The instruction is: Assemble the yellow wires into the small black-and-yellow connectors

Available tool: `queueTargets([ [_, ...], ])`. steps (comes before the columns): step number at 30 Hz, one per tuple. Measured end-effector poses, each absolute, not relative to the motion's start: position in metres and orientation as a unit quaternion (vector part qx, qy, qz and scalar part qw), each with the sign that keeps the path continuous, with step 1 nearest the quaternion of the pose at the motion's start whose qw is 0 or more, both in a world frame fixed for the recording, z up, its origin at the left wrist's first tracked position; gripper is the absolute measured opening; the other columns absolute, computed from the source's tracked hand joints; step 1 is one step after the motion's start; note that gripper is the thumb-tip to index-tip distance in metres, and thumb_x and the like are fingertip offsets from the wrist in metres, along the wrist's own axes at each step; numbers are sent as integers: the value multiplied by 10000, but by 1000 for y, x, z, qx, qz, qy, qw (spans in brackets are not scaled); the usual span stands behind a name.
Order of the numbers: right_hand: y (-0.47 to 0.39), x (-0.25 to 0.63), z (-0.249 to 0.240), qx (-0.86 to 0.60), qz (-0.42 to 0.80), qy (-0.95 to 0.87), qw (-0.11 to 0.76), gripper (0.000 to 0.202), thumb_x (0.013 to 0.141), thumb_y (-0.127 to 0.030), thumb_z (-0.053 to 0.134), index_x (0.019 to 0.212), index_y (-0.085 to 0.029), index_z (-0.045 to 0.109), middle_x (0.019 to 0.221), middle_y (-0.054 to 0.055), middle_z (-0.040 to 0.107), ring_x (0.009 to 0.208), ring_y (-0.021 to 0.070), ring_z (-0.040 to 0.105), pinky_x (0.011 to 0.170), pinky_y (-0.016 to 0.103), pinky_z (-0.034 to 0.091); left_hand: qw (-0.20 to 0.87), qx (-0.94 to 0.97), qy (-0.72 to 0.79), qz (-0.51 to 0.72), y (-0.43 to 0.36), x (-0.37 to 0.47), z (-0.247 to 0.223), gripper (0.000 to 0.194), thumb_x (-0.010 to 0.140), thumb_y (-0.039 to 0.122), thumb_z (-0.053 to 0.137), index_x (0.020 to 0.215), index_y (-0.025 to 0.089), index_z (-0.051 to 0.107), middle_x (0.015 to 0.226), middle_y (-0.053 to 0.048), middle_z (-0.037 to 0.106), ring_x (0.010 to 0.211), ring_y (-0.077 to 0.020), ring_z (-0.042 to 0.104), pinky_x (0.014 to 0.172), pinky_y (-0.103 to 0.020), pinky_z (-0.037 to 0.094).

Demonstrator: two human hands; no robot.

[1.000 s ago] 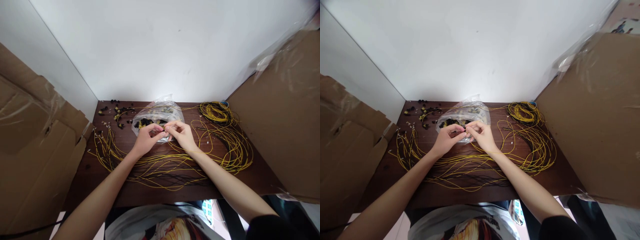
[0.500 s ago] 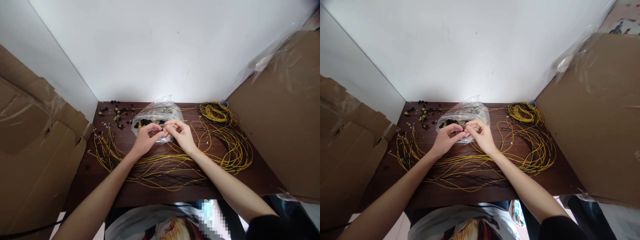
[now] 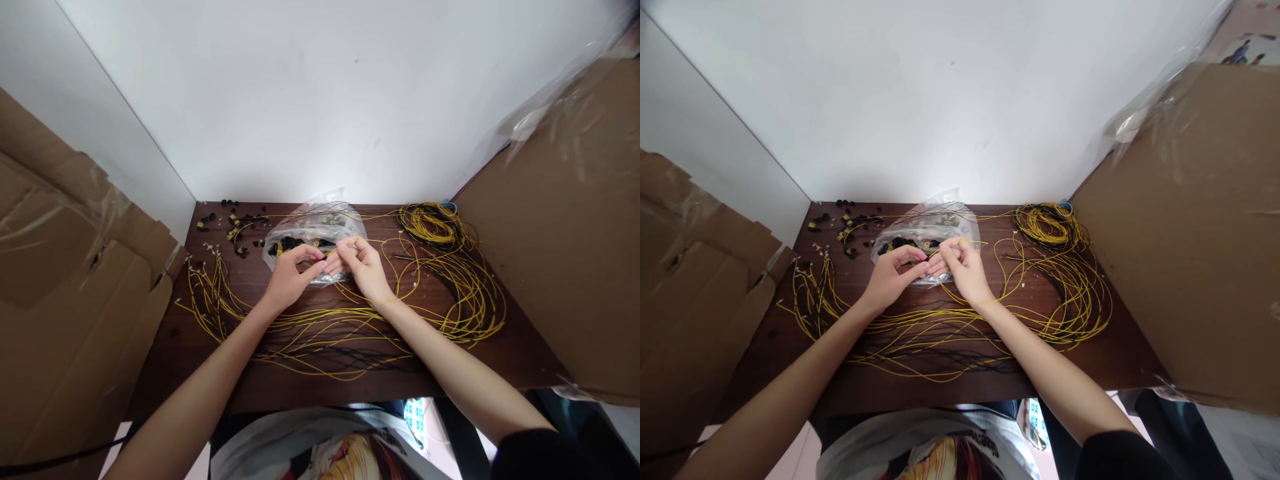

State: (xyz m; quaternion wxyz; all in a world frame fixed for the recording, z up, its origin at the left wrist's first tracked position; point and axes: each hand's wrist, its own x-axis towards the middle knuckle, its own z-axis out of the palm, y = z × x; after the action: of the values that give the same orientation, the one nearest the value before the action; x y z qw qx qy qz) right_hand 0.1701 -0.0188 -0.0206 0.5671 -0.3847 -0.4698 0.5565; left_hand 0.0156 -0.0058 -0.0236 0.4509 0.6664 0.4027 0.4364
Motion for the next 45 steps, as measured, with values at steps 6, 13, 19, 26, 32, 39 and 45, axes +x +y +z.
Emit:
queueTargets([
  [6, -19, 171, -18, -384, 561, -467, 565, 324, 718, -455, 675, 836, -201, 512, 610, -26, 670, 516, 123, 647, 512, 247, 550, 450, 664, 406, 437, -6, 17, -22, 159, 725, 278, 656, 788, 141, 603, 818, -54, 657, 764, -154, 614, 661, -252, 498],
  [13, -21, 171, -18, -397, 533, -503, 552, 256, 693, -384, 718, 772, -157, 630, 620, 12, 682, 564, 132, 662, 572, 258, 560, 452, 665, 404, 436, -6, 16, -22, 165, 731, 279, 655, 806, 140, 606, 807, -45, 648, 755, -146, 602, 662, -246, 486],
  [19, -21, 171, -19, -387, 540, -493, 562, 260, 717, -400, 695, 748, -166, 585, 615, -3, 676, 536, 126, 655, 554, 255, 561, 453, 668, 400, 435, -6, 16, -23, 163, 739, 275, 650, 819, 139, 608, 792, -39, 635, 733, -139, 591, 628, -231, 470],
  [26, -19, 171, -20, -384, 566, -451, 573, 298, 712, -449, 682, 785, -214, 514, 584, -31, 656, 536, 146, 656, 517, 268, 555, 432, 678, 406, 436, -7, 15, -24, 137, 743, 255, 644, 819, 146, 611, 796, -34, 636, 737, -139, 589, 629, -228, 468],
  [32, -20, 171, -20, -388, 530, -506, 559, 264, 708, -405, 701, 815, -189, 595, 606, -18, 649, 547, 130, 646, 573, 270, 555, 422, 685, 407, 432, -6, 15, -24, 160, 746, 281, 648, 815, 141, 614, 775, -33, 636, 714, -134, 584, 628, -231, 468],
  [39, -20, 170, -22, -375, 514, -530, 561, 209, 693, -341, 726, 764, -168, 633, 604, 6, 665, 559, 123, 639, 569, 253, 542, 419, 688, 403, 435, -6, 15, -26, 198, 746, 299, 653, 861, 138, 644, 813, -49, 661, 737, -152, 603, 651, -251, 485],
  [45, -20, 170, -24, -392, 528, -512, 552, 258, 700, -395, 713, 764, -175, 594, 604, -9, 654, 555, 126, 646, 580, 263, 552, 397, 700, 412, 428, -7, 15, -23, 175, 766, 298, 637, 835, 139, 666, 783, -47, 671, 722, -149, 602, 632, -242, 470],
])
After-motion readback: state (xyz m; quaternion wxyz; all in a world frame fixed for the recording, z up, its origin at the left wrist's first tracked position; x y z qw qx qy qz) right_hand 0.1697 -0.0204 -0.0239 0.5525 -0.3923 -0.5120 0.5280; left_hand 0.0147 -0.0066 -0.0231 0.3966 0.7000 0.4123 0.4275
